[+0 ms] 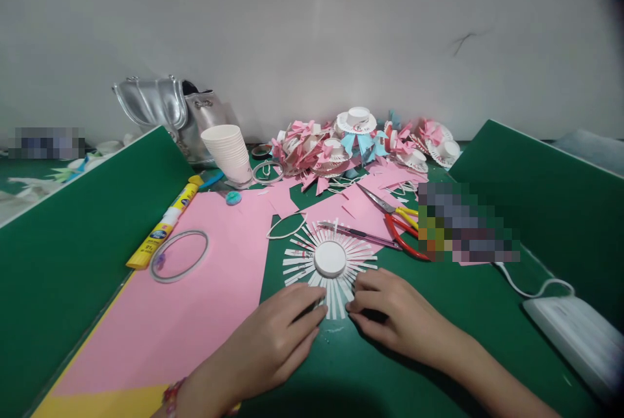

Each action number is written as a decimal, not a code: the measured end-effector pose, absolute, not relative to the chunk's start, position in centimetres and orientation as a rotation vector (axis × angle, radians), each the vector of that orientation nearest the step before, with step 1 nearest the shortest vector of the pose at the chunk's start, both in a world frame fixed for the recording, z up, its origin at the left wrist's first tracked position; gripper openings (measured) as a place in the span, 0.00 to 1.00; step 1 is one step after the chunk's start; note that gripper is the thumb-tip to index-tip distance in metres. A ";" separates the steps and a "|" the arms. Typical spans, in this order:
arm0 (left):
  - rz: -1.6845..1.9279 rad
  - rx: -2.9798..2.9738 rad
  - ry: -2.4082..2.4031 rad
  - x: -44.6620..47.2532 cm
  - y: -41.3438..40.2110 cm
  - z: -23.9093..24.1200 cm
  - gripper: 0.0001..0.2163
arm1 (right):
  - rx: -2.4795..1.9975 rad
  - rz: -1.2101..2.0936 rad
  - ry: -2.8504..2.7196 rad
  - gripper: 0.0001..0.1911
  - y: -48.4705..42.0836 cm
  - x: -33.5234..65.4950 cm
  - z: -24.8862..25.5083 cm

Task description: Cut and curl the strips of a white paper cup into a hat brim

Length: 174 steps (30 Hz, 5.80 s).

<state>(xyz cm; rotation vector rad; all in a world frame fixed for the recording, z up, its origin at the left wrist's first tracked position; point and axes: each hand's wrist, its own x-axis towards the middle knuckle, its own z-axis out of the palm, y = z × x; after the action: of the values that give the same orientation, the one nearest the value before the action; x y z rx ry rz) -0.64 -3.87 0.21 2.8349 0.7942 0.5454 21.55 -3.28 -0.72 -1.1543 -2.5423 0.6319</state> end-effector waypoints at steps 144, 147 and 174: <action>0.102 2.879 0.839 -1.0 -2.8 0.7 0.21 | -1.064 0.772 -2.599 0.13 -2.9 22.8 1.4; 0.171 2.885 0.854 -1.0 -3.0 0.5 0.22 | -1.093 0.791 -2.526 0.12 -3.0 22.9 1.3; 0.195 2.817 0.860 -1.0 -3.7 0.7 0.20 | -1.082 0.718 -2.554 0.14 -3.3 22.1 0.7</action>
<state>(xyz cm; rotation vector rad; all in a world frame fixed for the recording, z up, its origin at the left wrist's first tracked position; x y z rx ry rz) -1.05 -3.74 0.71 2.8175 0.8595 0.1947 22.13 -3.28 0.73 -1.0822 -2.5537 0.7183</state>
